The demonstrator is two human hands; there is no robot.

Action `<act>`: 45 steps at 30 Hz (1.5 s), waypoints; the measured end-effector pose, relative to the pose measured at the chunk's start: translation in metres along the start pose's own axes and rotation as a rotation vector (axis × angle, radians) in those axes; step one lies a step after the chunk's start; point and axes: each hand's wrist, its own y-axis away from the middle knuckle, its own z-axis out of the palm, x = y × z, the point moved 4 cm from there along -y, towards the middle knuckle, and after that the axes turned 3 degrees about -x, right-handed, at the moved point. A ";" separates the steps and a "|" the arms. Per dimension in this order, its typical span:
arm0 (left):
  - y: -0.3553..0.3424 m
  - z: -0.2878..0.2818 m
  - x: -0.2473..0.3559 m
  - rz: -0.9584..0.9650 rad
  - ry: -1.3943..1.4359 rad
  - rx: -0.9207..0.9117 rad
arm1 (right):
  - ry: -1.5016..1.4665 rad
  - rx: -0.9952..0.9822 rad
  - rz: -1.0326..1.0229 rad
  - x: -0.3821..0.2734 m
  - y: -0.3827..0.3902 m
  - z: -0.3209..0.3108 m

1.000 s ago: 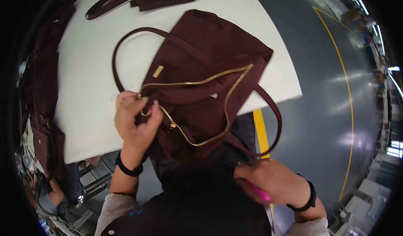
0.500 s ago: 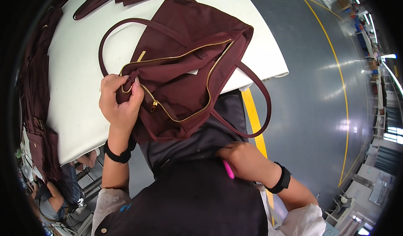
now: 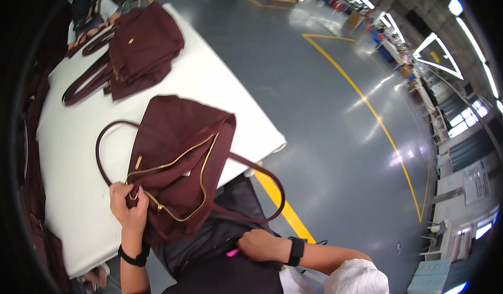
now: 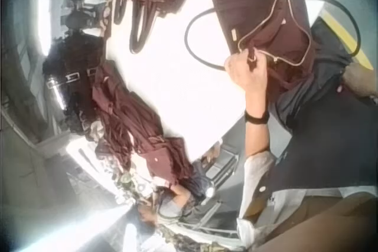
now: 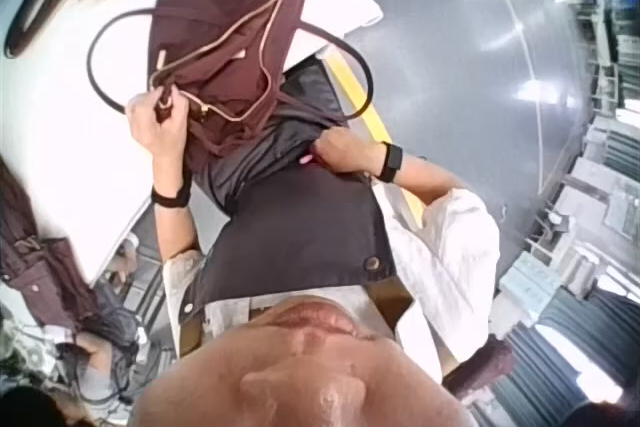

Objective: Finishing the assembly of a leather bag by adjusting the zipper and checking seams using a small tool.

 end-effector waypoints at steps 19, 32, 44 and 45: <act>-0.006 0.002 -0.005 0.009 0.034 0.059 | 0.217 0.156 -0.055 -0.018 -0.015 0.022; -0.004 0.003 -0.006 0.008 0.015 0.069 | 0.421 0.008 -0.019 -0.021 -0.019 0.023; -0.003 0.003 -0.006 -0.025 -0.002 0.040 | 0.112 0.032 -0.079 -0.010 -0.016 0.010; -0.003 0.003 -0.006 -0.026 -0.001 0.039 | 0.019 0.032 -0.087 -0.012 -0.015 0.008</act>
